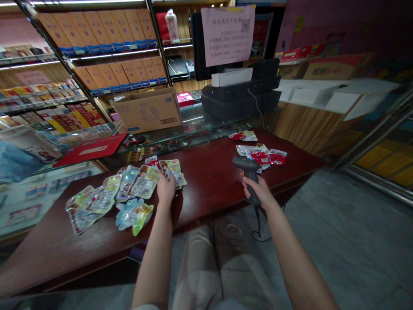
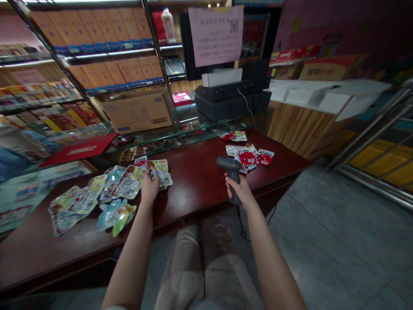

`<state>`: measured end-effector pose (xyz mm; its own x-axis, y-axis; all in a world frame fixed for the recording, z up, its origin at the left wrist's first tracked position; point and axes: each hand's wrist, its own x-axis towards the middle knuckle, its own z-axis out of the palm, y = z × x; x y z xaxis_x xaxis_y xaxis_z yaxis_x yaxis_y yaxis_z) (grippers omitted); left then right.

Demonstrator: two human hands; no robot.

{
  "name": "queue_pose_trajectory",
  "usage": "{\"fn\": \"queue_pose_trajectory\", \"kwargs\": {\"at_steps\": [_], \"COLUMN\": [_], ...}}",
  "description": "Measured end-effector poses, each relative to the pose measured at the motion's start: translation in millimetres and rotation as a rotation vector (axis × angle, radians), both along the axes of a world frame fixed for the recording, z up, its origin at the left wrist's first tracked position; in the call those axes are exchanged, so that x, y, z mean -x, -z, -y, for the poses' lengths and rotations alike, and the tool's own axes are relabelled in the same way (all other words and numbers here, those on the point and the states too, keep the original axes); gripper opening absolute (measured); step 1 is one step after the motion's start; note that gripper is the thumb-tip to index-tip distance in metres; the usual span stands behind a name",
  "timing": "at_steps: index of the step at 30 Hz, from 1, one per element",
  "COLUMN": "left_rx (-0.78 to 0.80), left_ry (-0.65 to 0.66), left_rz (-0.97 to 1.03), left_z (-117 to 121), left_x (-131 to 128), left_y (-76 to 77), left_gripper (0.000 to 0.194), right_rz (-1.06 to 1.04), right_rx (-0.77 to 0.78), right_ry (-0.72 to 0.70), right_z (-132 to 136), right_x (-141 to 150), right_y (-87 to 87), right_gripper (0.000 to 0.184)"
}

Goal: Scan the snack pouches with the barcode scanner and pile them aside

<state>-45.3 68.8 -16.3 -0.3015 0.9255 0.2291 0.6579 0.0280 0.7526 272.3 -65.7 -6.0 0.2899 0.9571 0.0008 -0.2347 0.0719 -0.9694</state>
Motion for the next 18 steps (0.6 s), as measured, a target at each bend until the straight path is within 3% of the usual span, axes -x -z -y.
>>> {"fn": "queue_pose_trajectory", "kwargs": {"at_steps": [18], "left_rx": [0.066], "left_ry": [-0.015], "left_rz": [-0.12], "left_z": [6.6], "left_x": [-2.8], "left_y": [-6.1], "left_gripper": [0.048], "right_rz": [-0.017], "right_rx": [-0.008], "right_ry": [0.0], "right_z": [-0.8], "right_x": [-1.0], "right_y": [1.8], "right_gripper": [0.043]}}
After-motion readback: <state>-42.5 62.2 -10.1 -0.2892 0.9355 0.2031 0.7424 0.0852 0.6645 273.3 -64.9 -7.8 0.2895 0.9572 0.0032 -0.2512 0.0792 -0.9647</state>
